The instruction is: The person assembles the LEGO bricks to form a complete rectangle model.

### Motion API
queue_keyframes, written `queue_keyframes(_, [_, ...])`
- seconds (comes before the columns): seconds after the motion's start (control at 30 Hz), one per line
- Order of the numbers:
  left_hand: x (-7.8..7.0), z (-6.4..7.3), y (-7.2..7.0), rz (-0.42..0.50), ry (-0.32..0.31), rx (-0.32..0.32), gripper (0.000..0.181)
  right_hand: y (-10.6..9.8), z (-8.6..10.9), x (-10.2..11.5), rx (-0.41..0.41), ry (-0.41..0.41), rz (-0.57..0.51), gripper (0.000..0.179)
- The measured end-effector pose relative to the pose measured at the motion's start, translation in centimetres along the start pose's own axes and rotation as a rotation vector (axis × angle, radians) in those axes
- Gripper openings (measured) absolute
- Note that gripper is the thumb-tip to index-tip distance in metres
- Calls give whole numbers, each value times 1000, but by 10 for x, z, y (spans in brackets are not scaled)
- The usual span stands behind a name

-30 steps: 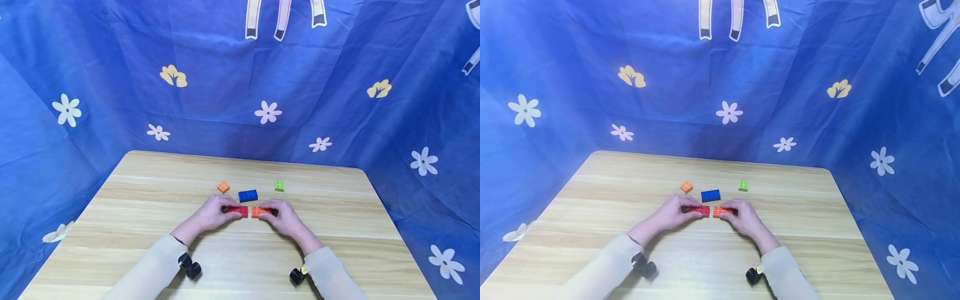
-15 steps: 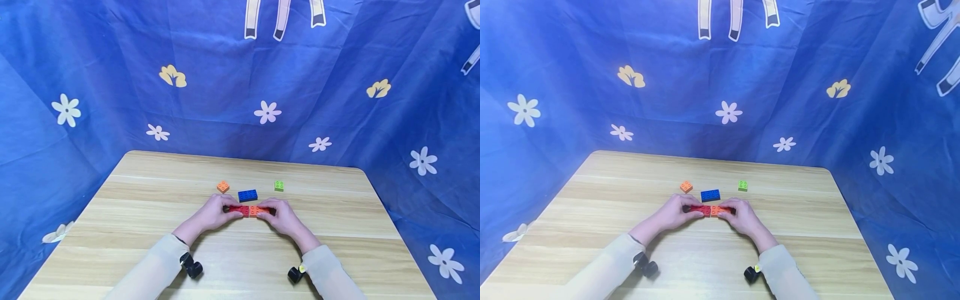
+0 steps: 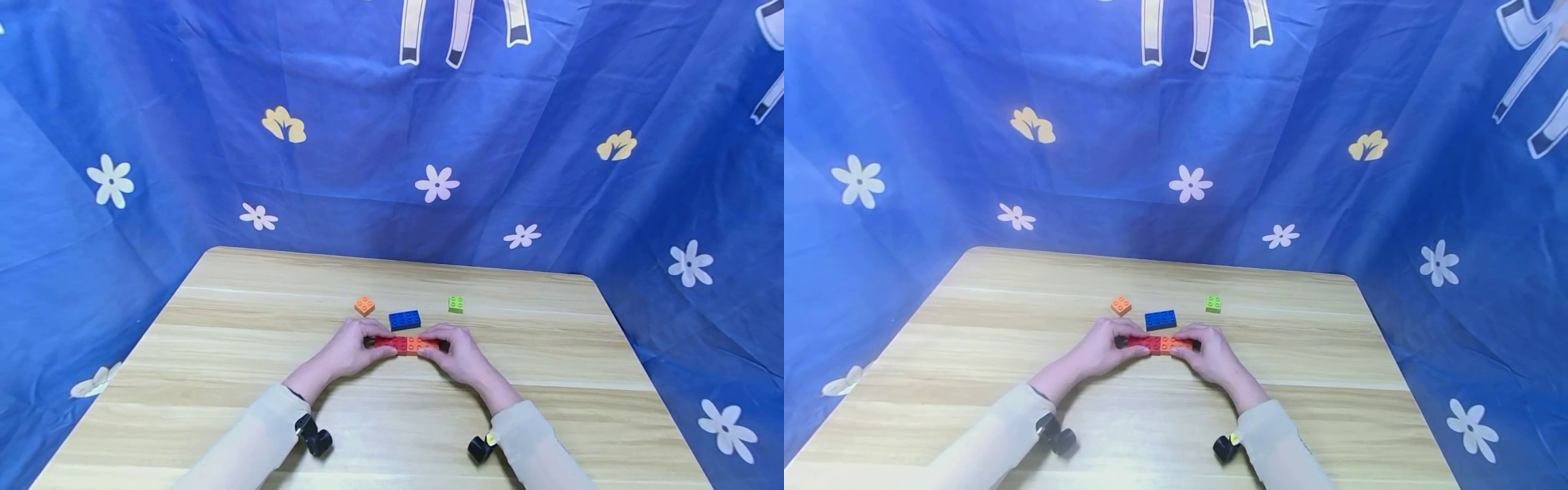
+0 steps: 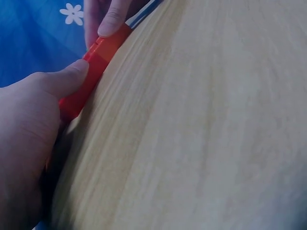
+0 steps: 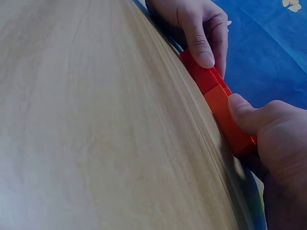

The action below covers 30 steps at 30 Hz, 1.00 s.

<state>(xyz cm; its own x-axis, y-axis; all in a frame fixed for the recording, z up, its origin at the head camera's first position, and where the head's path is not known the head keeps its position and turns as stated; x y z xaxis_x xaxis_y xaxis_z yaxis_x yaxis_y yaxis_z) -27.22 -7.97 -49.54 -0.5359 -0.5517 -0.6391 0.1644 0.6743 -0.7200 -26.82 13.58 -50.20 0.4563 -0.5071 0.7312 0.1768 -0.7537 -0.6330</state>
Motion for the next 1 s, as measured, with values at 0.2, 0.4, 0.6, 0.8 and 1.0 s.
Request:
queue_keyframes(0.2, [1,1,0,27,-15,-9,34,0,0,0,0,13,7,27])
queue_keyframes(0.4, [3,1,1,32,-28,-13,34,0,2,2,9,14,3,28])
queue_keyframes(0.6, [2,2,0,24,-13,-22,32,2,2,1,22,27,-3,29])
queue_keyframes(0.8, [1,2,-1,31,-14,-23,31,2,1,2,21,27,-5,29])
queue_keyframes(1.0, [1,1,-1,32,-20,-19,32,2,1,2,19,30,-1,29])
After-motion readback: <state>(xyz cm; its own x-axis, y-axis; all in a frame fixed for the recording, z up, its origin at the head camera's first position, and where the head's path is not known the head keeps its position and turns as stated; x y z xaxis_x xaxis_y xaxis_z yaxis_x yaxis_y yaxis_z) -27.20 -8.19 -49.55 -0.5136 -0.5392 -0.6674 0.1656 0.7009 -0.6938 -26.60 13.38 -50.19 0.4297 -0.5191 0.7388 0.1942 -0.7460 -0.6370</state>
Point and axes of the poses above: each hand's wrist, its own z-axis away from the middle knuckle, its own y-axis out of the palm, x = y × z, the point moved 7 cm from there along -z, towards the middle knuckle, and after that the axes turned 1 degree about -z, right-handed, at the moved point
